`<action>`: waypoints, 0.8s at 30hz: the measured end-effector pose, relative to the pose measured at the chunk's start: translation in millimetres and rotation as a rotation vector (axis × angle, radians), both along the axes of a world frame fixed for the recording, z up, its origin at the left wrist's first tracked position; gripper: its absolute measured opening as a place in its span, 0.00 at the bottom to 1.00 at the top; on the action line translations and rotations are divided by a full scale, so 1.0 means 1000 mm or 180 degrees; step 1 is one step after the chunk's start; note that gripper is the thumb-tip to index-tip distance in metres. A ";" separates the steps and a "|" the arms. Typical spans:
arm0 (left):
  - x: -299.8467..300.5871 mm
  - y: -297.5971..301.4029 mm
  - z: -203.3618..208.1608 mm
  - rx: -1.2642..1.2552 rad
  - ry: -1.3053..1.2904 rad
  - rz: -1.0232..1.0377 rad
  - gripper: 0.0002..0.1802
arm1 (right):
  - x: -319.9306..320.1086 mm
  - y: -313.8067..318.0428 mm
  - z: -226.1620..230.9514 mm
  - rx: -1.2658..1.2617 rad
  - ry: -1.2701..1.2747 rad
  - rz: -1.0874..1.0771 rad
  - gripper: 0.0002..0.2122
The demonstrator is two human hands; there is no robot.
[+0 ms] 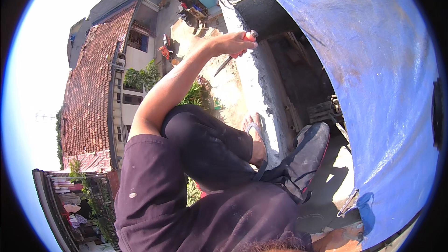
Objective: The person uses a hammer and a chisel to chip away pieces of concrete from a ledge while sitting on it.
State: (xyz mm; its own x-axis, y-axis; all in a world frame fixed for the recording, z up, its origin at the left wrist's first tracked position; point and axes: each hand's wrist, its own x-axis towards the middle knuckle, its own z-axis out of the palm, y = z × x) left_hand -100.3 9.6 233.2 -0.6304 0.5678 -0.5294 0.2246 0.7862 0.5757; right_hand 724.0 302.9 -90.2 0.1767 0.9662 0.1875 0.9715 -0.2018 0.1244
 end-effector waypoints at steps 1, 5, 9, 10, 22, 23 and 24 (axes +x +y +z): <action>-0.006 0.015 0.002 -0.0014 0.0057 -0.0047 0.24 | -0.001 -0.004 0.003 0.0044 -0.0005 -0.0013 0.25; -0.043 0.046 -0.006 0.0256 -0.0079 -0.0095 0.15 | -0.003 -0.019 0.012 -0.0057 0.0008 0.0064 0.24; -0.053 0.042 -0.045 0.0459 -0.0069 0.0036 0.19 | -0.013 -0.008 0.032 -0.0036 -0.0019 0.0397 0.24; -0.051 0.048 -0.043 0.0418 -0.0005 -0.0025 0.20 | -0.014 -0.010 0.033 0.0020 0.0069 0.0498 0.24; -0.033 0.033 -0.042 0.0256 0.1039 -0.1379 0.15 | 0.084 0.007 -0.050 -0.0726 -0.0296 -0.0547 0.23; -0.031 0.028 -0.036 0.0191 0.1059 -0.1353 0.13 | 0.066 0.008 -0.051 -0.0845 -0.0445 -0.0685 0.18; -0.036 0.028 -0.043 0.0392 0.0893 -0.1375 0.13 | 0.082 0.015 -0.050 -0.0837 -0.0506 -0.0544 0.19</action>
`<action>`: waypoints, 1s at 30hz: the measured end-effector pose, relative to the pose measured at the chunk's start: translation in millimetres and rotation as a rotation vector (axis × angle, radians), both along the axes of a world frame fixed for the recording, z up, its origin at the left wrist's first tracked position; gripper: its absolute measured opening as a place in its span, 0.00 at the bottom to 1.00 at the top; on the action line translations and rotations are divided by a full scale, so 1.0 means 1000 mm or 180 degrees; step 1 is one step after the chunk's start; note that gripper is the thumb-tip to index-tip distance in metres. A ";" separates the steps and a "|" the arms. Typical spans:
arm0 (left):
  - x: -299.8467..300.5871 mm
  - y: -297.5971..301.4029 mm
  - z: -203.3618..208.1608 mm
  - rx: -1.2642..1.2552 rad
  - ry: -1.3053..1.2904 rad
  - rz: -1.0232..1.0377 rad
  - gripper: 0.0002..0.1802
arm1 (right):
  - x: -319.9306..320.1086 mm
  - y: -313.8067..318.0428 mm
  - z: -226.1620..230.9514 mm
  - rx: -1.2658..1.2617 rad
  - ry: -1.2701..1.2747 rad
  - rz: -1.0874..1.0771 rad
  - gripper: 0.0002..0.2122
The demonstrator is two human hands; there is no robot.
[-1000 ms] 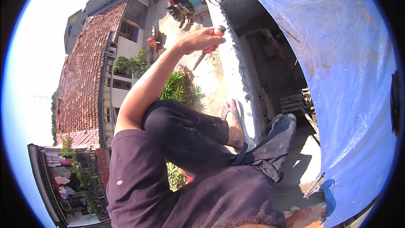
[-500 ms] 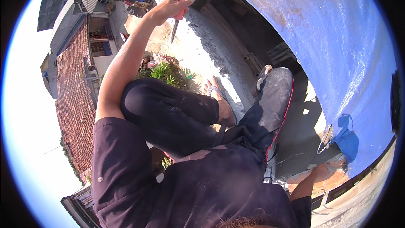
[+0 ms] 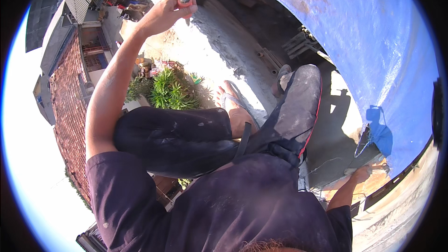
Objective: The person uses a hammer and a chisel to chip away pieces of concrete from a ledge while sitting on it.
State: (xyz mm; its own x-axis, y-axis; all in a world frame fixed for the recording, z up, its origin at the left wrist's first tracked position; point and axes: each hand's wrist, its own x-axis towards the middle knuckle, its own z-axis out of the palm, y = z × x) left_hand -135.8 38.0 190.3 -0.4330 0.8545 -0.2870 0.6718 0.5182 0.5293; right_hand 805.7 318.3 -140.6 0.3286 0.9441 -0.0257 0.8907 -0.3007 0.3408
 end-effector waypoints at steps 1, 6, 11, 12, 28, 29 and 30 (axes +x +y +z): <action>-0.007 0.005 -0.009 0.0161 -0.0208 -0.0065 0.12 | 0.016 0.004 0.002 -0.0003 -0.0054 0.0140 0.20; -0.009 0.003 -0.046 0.0570 -0.0611 0.0147 0.13 | -0.063 -0.002 0.056 -0.0595 0.0592 0.0429 0.17; 0.007 0.021 -0.148 0.0245 -0.0802 0.0393 0.10 | -0.161 -0.013 0.110 0.1103 0.3811 -0.1226 0.16; 0.017 0.018 -0.162 0.0184 -0.0935 0.0520 0.11 | -0.214 -0.023 0.141 0.1501 0.4486 -0.1479 0.17; 0.032 -0.017 -0.267 0.0678 -0.1319 0.1462 0.16 | -0.583 -0.116 0.208 -0.1949 0.5899 0.0730 0.13; 0.034 -0.018 -0.261 0.0492 -0.1127 0.1414 0.16 | -0.597 -0.125 0.209 -0.2171 0.5876 0.0717 0.14; 0.037 -0.025 -0.264 0.0582 -0.1010 0.1372 0.16 | -0.607 -0.131 0.211 -0.2392 0.5831 0.0703 0.14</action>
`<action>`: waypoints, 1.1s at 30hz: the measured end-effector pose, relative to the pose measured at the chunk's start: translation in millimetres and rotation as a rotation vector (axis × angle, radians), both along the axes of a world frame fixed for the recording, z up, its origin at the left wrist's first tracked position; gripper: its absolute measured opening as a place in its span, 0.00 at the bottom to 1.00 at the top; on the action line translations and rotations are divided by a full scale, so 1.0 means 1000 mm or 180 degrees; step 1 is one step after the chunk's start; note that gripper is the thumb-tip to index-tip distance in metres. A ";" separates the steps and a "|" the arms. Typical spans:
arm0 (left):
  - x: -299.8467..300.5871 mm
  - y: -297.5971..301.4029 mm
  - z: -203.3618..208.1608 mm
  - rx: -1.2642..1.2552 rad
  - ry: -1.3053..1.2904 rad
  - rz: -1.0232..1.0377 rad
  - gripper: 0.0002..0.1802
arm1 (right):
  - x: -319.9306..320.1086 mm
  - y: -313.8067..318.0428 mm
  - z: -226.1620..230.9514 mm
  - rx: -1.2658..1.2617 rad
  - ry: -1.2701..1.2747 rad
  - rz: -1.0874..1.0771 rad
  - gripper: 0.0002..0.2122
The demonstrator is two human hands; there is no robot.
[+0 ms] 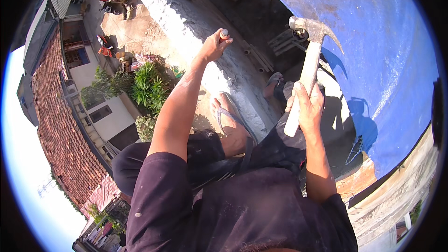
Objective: The person uses a hammer and a chisel to chip away pieces of concrete from a ledge while sitting on it.
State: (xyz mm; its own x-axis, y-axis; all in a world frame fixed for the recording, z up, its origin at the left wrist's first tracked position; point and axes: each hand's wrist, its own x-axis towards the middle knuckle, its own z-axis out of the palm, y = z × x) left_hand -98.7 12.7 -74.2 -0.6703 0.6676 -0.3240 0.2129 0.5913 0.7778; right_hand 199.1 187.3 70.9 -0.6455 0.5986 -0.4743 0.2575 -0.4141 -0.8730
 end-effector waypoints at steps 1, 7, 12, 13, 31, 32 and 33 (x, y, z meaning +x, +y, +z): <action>0.003 -0.007 -0.004 0.0068 0.0134 -0.0024 0.17 | -0.006 -0.005 -0.003 -0.0075 -0.0025 0.0149 0.15; 0.009 -0.001 -0.008 -0.0531 0.0851 -0.0531 0.14 | -0.014 -0.011 -0.015 0.0225 -0.0601 0.0907 0.17; -0.006 -0.001 0.002 -0.0673 0.0900 -0.1143 0.15 | -0.019 -0.009 -0.017 0.0516 -0.0602 0.1313 0.20; -0.005 0.002 0.006 -0.0824 0.0433 -0.0946 0.15 | -0.021 -0.008 -0.014 0.0474 -0.0636 0.1377 0.21; 0.001 -0.009 -0.019 -0.1197 0.1030 -0.1160 0.15 | -0.075 -0.026 -0.057 0.1791 -0.0545 0.2102 0.17; -0.001 -0.010 -0.020 -0.1080 0.0991 -0.1150 0.14 | -0.073 -0.022 -0.048 0.1805 -0.0396 0.1963 0.17; -0.004 -0.012 -0.018 -0.0966 0.0944 -0.1134 0.14 | -0.071 -0.020 -0.035 0.1813 -0.0250 0.1832 0.18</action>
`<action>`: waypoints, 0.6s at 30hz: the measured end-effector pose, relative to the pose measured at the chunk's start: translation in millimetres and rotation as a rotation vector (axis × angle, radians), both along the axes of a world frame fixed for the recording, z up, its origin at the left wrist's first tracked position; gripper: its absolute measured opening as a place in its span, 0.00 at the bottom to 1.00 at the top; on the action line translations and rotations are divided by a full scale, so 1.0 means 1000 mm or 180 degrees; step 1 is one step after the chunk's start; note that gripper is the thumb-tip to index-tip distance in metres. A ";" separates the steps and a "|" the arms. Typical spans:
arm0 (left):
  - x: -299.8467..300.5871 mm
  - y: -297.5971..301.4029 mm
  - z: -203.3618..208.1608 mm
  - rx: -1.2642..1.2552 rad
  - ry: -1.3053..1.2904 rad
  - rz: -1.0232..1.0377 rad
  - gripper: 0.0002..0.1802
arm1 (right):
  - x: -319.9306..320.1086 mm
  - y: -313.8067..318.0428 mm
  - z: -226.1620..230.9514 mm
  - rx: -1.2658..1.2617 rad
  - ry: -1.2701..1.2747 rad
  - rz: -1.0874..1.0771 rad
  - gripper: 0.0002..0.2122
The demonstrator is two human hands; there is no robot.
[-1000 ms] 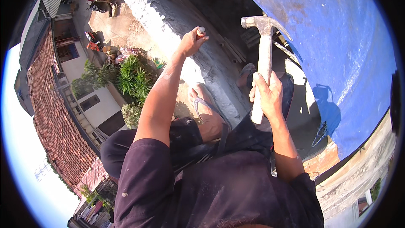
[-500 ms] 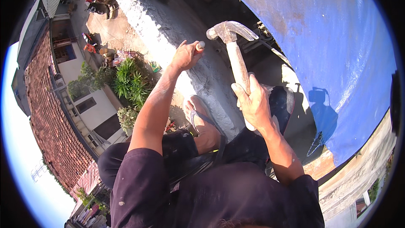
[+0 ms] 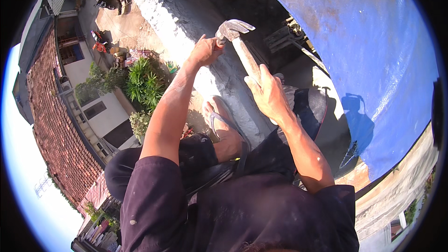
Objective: The person uses a hammer and a chisel to chip away pieces of concrete from a ledge while sitting on it.
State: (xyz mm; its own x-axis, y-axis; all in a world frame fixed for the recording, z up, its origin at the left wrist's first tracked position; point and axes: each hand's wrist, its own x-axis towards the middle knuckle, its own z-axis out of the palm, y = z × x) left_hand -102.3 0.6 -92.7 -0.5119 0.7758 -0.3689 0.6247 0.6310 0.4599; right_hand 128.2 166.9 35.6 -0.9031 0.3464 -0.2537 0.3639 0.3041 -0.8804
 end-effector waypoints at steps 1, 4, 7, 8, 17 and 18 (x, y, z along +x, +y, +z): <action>-0.001 -0.004 0.002 0.0104 -0.0065 0.0012 0.13 | 0.002 0.001 0.013 -0.0036 0.0168 -0.0085 0.18; -0.003 -0.006 0.013 0.0015 -0.0162 -0.0023 0.11 | -0.003 0.006 0.055 -0.0641 0.0800 -0.0629 0.15; -0.002 0.001 0.016 0.0026 -0.0137 -0.0005 0.11 | -0.008 -0.002 0.043 -0.0808 0.2036 -0.1335 0.14; -0.002 0.003 0.017 0.0042 -0.0106 -0.0020 0.12 | -0.008 -0.009 0.024 -0.0706 0.2003 -0.1363 0.14; -0.002 -0.013 0.007 0.0177 -0.0179 0.0186 0.12 | 0.009 -0.001 0.018 -0.0271 0.0358 -0.0184 0.15; -0.001 -0.011 0.013 0.0260 -0.0200 0.0245 0.13 | 0.009 0.000 0.034 -0.0405 0.0700 -0.0358 0.14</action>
State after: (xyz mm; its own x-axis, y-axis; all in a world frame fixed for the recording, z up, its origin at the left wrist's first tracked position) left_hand -102.9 -10.1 -80.1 -0.5491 0.7638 -0.3394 0.5442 0.6349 0.5484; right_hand 137.0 166.9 70.0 -0.8990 0.4255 -0.1037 0.1850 0.1544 -0.9705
